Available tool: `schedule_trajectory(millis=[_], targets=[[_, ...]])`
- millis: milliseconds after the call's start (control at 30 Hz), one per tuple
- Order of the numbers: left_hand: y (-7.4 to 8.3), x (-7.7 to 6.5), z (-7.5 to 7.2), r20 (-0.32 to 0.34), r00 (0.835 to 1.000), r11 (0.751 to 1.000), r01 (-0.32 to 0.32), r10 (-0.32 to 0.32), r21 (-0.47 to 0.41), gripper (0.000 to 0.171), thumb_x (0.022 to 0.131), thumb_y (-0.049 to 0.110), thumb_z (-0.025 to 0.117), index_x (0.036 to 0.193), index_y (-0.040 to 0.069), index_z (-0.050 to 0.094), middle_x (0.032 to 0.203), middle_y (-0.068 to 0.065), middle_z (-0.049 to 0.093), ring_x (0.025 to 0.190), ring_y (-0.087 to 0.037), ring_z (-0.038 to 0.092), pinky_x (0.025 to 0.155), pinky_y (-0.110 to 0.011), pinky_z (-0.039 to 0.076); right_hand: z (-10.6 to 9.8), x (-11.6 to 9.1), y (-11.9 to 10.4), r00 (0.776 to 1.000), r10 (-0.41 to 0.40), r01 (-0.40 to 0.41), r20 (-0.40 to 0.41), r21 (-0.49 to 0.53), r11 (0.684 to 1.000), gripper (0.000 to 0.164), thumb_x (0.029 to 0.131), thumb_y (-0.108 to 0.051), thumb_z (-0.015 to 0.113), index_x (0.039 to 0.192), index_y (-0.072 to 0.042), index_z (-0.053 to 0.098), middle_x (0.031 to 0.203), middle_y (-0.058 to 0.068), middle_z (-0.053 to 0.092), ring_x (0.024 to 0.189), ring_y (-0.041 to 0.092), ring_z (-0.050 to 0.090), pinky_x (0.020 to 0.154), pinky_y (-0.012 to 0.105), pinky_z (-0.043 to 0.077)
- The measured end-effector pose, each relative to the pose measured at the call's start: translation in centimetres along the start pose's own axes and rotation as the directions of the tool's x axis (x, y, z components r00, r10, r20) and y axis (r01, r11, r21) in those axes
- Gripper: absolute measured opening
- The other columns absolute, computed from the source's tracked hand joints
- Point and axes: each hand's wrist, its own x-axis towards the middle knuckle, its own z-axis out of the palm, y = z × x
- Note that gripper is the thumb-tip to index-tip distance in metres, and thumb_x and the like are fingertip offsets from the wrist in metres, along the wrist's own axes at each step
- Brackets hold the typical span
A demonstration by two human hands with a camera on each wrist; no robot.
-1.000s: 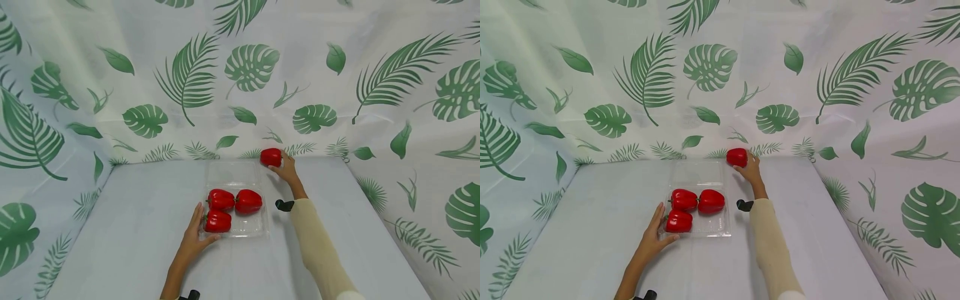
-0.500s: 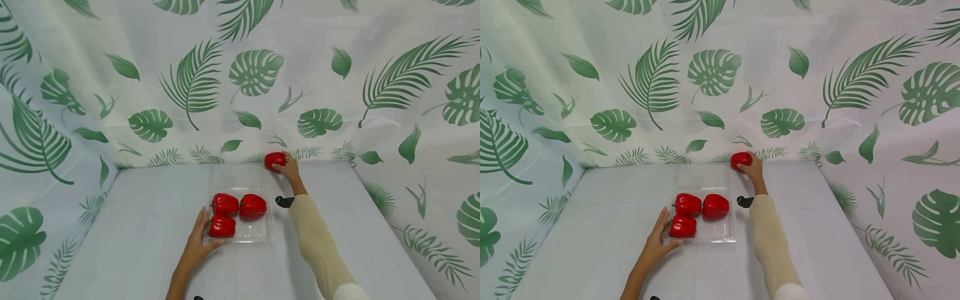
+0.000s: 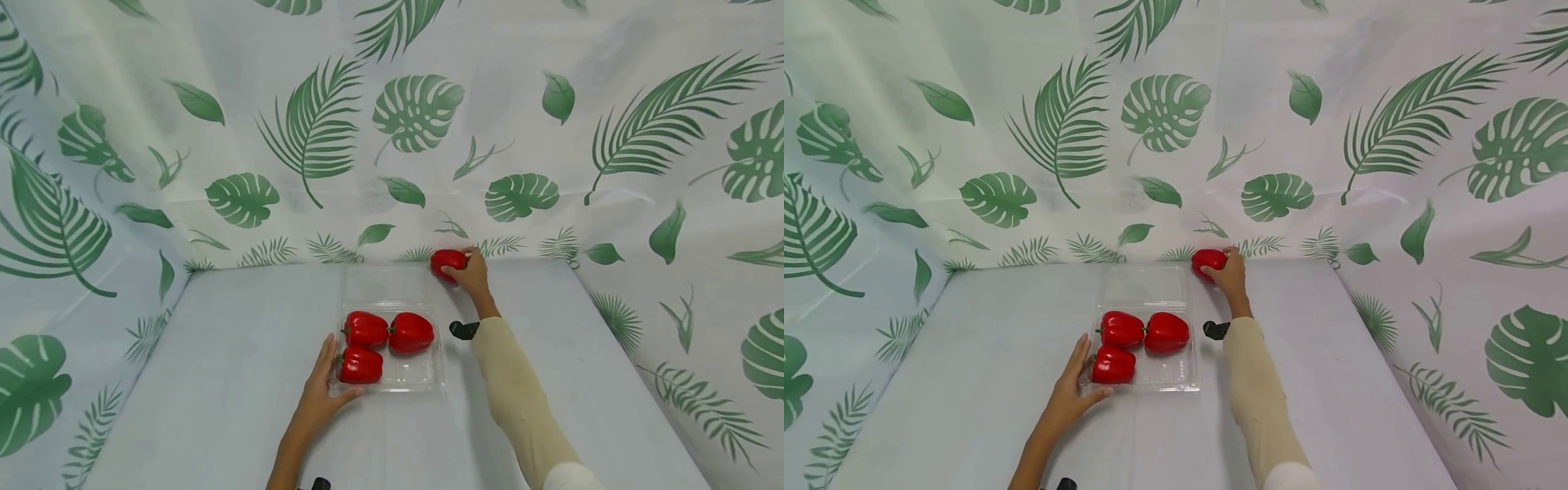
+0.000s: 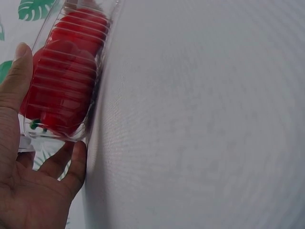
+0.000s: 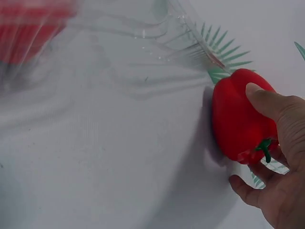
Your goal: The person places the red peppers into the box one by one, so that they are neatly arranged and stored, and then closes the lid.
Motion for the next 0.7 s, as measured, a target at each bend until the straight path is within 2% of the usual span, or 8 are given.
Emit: schedule_trajectory(millis=[133,267,500,600,700], targets=[[0.0,0.0,0.0,-0.002,1.0,1.0,-0.01,0.01,0.012,0.107,0.075,0.044,0.082,0.157,0.022,0.018,0.165,0.005,0.013,0.144,-0.032,0.036,0.111,-0.049,0.036,-0.5,-0.7,0.3,0.998,0.068,-0.068,0.005,0.05,0.996,0.077,0.088,-0.031,0.072,0.144,0.004,0.034,0.14,0.026,0.044,0.13,0.038,0.044,0.108,0.05,0.046],[-0.2,0.0,0.1,0.003,1.0,1.0,-0.012,0.012,0.01,0.107,0.075,0.045,0.082,0.158,0.021,0.018,0.165,0.005,0.013,0.144,-0.032,0.036,0.111,-0.048,0.037,-0.9,-1.4,0.6,0.995,0.096,-0.093,-0.022,0.117,0.989,0.079,0.087,-0.038,0.072,0.142,0.005,0.036,0.139,0.025,0.046,0.127,0.037,0.045,0.105,0.049,0.048],[-0.2,-0.2,0.1,-0.004,1.0,1.0,-0.012,0.012,0.017,0.107,0.075,0.043,0.082,0.157,0.021,0.019,0.165,0.004,0.014,0.143,-0.033,0.037,0.111,-0.05,0.036,-1.5,-2.6,0.4,0.993,0.112,-0.093,-0.04,0.334,0.938,0.081,0.086,-0.034,0.073,0.145,-0.008,0.025,0.148,0.023,0.036,0.137,0.038,0.038,0.104,0.052,0.049],[-0.1,-0.1,0.0,-0.007,1.0,0.999,-0.028,0.028,0.022,0.107,0.075,0.042,0.083,0.157,0.019,0.019,0.165,0.003,0.014,0.144,-0.033,0.036,0.112,-0.049,0.035,-2.0,-3.4,0.1,0.995,0.093,-0.073,-0.037,0.369,0.926,0.082,0.086,-0.034,0.074,0.147,-0.011,0.025,0.149,0.021,0.035,0.137,0.037,0.038,0.101,0.053,0.05],[-0.1,-0.1,-0.1,-0.007,0.999,0.999,-0.042,0.042,0.016,0.106,0.075,0.04,0.083,0.157,0.017,0.02,0.165,0.002,0.014,0.144,-0.033,0.034,0.112,-0.048,0.035,-2.4,-4.3,-0.3,0.996,0.076,-0.053,-0.048,0.367,0.929,0.082,0.085,-0.041,0.074,0.148,-0.014,0.028,0.147,0.017,0.038,0.132,0.034,0.042,0.101,0.052,0.051]])
